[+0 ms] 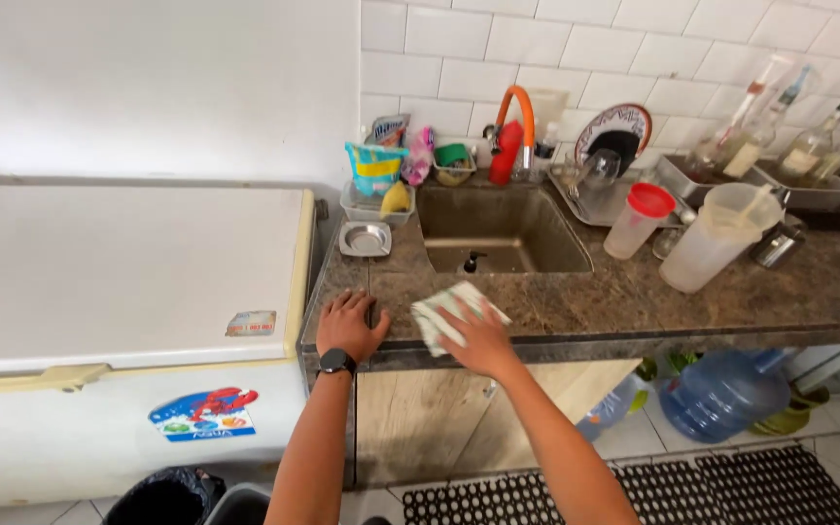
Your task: Wiping down a coffee shop counter with a cloth and organizing barware items.
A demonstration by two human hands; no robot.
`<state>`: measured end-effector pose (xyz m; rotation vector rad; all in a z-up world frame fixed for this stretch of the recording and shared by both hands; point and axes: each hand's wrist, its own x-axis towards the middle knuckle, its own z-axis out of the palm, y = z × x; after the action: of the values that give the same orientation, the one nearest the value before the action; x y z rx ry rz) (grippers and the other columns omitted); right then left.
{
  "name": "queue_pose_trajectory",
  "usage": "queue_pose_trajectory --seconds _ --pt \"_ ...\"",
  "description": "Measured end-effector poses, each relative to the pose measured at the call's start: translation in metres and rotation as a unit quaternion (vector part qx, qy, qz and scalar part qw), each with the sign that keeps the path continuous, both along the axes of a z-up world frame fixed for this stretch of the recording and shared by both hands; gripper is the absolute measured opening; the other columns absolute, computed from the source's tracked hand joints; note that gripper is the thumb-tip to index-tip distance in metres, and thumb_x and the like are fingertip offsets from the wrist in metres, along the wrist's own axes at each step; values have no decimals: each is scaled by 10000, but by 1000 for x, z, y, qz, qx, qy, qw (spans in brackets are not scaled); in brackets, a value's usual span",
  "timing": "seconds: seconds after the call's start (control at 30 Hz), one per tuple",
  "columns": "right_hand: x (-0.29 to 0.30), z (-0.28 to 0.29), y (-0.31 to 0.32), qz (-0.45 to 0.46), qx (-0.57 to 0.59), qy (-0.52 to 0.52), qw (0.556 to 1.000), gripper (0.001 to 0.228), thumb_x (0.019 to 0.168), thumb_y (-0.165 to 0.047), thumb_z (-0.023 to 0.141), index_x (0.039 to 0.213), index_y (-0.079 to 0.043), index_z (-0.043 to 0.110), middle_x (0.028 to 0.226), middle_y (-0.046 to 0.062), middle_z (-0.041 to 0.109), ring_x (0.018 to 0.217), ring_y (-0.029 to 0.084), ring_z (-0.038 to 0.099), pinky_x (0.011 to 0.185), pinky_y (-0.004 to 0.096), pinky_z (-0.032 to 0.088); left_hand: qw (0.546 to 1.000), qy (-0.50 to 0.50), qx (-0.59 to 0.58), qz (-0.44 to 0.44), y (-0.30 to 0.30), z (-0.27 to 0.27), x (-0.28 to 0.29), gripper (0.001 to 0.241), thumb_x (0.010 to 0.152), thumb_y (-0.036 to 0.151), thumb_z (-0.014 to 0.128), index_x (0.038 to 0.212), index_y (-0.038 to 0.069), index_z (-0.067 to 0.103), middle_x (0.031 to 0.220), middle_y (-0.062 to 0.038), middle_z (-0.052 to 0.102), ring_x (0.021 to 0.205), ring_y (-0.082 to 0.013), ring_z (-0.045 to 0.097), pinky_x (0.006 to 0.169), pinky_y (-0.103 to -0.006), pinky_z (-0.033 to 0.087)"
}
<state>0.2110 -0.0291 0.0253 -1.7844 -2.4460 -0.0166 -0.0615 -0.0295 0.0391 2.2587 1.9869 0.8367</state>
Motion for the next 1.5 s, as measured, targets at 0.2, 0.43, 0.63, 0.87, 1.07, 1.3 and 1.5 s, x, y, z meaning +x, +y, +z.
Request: queue_pose_trajectory --seconds 0.2,0.43,0.63,0.87,1.07,1.3,1.5 --pt "131 -27 66 -266 -59 66 960 758 954 -847 274 1642 -537 195 1758 8 98 1559 519 23 1247 637 26 1000 13 -21 13 0 5 2 487 1020 527 487 1320 208 700 1433 -14 645 1436 -242 507 1230 -485 390" --pt "38 11 22 -154 -80 -33 984 670 1026 -712 245 1655 -485 189 1745 9 190 1546 538 156 1222 659 147 1000 12 1 4 0 -4 -1 470 1028 503 508 1319 189 703 1418 -37 657 1420 -255 528 1228 -487 390" --pt "95 0 15 -3 141 34 989 541 1012 -553 531 1518 -364 555 1521 125 568 1393 531 467 1087 634 402 1000 29 1 -10 5 -6 -2 463 1040 491 487 1331 192 688 1412 -43 657 1423 -258 523 1230 -481 389" --pt "108 -4 61 -227 -71 9 971 750 1005 -790 198 1670 -445 181 1753 33 165 1575 489 100 1234 641 98 999 19 26 8 0 -7 3 440 1028 487 521 1293 196 719 1374 -32 685 1396 -244 554 1214 -467 406" --pt "64 13 13 -25 17 42 999 618 1026 -660 377 1588 -411 435 1662 67 402 1512 509 299 1196 632 247 998 18 57 -2 1 -10 0 414 1043 441 531 1302 177 717 1379 -56 679 1400 -261 548 1213 -476 412" --pt "158 0 50 -142 32 88 985 642 1076 -628 351 1644 -328 357 1703 161 272 1543 531 165 1217 668 125 995 8 100 6 3 -16 1 366 992 400 606 1230 171 763 1297 -50 731 1327 -259 622 1138 -467 480" --pt "143 11 79 -159 -27 11 987 732 996 -677 162 1632 -328 260 1730 29 139 1562 449 21 1226 630 49 984 31 177 18 3 -2 18 345 863 281 718 1138 87 792 1249 -46 773 1280 -254 680 1055 -398 499"
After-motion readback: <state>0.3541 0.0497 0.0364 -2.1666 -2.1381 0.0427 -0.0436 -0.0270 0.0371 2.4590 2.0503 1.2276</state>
